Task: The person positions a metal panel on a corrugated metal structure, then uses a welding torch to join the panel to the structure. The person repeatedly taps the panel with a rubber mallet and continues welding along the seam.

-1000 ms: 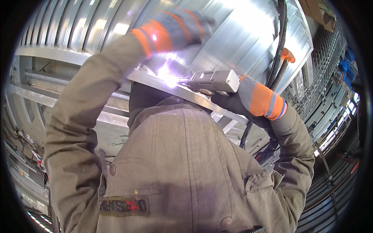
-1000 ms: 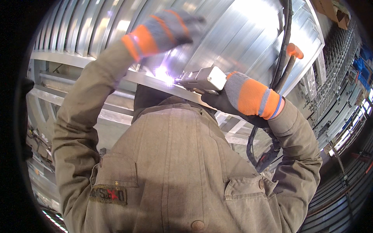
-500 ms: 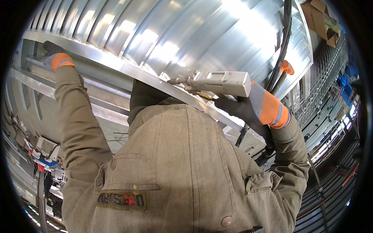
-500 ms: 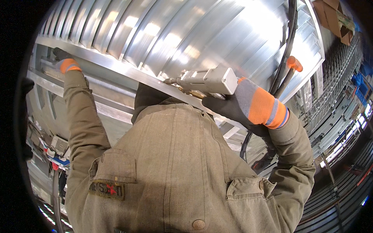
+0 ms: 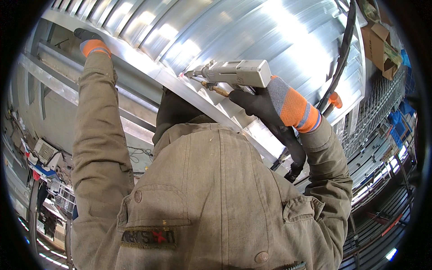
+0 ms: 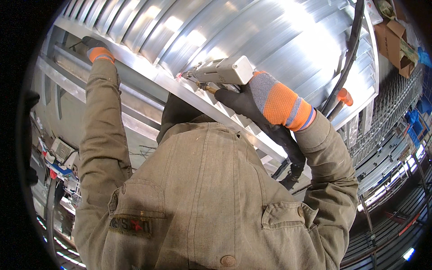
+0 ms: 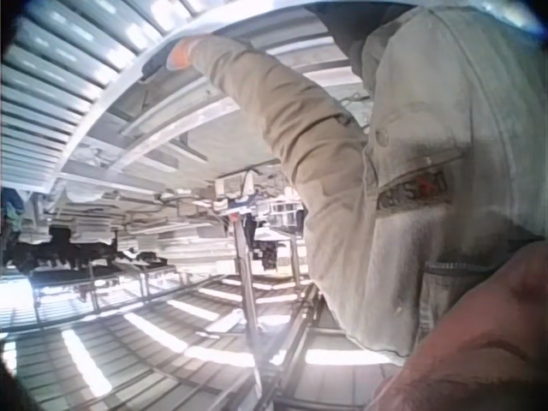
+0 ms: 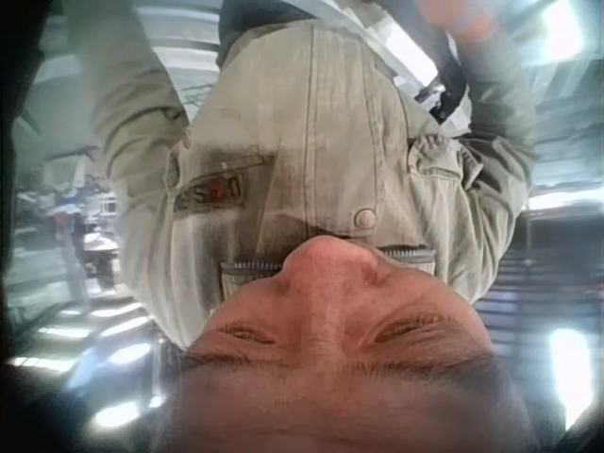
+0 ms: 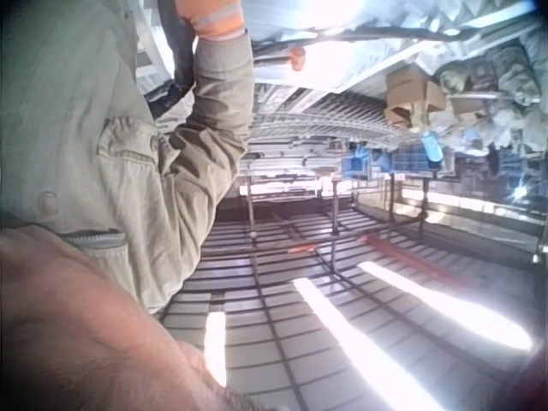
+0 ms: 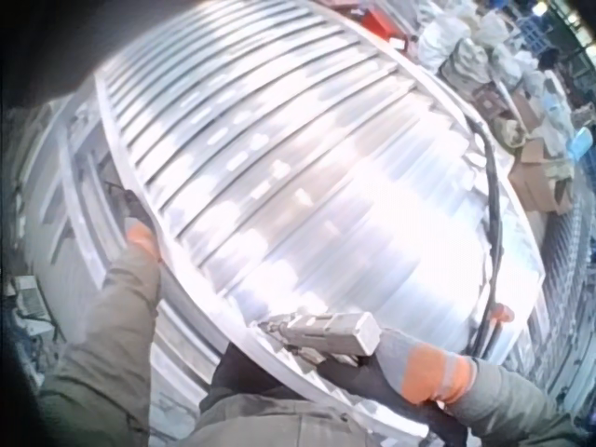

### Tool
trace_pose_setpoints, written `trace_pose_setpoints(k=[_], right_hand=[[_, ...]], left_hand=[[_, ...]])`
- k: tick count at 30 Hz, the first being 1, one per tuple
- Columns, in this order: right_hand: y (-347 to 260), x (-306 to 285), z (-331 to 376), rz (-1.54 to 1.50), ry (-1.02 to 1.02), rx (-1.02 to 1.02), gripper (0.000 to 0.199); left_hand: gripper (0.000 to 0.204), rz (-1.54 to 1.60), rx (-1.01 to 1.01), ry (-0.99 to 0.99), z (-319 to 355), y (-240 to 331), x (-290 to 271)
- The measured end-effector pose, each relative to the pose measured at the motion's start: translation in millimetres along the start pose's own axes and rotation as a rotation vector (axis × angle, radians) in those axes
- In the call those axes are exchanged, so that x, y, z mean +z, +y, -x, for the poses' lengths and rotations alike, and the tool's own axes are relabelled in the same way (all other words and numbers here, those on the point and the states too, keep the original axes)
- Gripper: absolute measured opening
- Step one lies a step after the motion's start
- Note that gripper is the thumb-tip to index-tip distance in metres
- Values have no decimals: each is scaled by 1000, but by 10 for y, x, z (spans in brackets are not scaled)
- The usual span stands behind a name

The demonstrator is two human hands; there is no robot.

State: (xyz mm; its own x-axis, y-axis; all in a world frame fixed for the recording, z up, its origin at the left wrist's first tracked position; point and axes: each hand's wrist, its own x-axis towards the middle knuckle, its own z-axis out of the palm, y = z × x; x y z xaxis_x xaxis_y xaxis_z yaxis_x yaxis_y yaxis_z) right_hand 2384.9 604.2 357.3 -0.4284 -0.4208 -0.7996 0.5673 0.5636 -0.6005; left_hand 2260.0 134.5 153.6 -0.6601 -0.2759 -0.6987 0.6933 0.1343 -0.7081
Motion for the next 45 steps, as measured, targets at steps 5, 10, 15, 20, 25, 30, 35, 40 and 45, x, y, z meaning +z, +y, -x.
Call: trace_pose_setpoints(k=[5,10,15,20,25,30,35,40,45], right_hand=[[-77,-12,-85,-10,-36,-15,65],[-77,4,-127,23,-53,31,67],[-22,10,-145,13,-55,-10,66],[33,53,-203,52,-16,-155,62],[30,61,-215,65,-33,-227,61],[-22,54,-241,145,-53,-165,61],[-73,9,-215,217,-114,-9,59],[-86,37,-201,203,-99,-57,59],[-82,47,-170,195,-97,-66,58]], left_hand=[[60,-9,-103,163,26,23,207],[57,109,-150,95,-68,84,108],[61,110,-132,113,-37,100,52],[70,130,-105,56,-182,154,125],[79,161,-108,19,-268,191,153],[74,160,-69,11,-253,173,141],[66,40,32,-30,-316,173,149],[56,236,-53,18,-236,145,113],[52,184,-94,87,-36,68,6]])
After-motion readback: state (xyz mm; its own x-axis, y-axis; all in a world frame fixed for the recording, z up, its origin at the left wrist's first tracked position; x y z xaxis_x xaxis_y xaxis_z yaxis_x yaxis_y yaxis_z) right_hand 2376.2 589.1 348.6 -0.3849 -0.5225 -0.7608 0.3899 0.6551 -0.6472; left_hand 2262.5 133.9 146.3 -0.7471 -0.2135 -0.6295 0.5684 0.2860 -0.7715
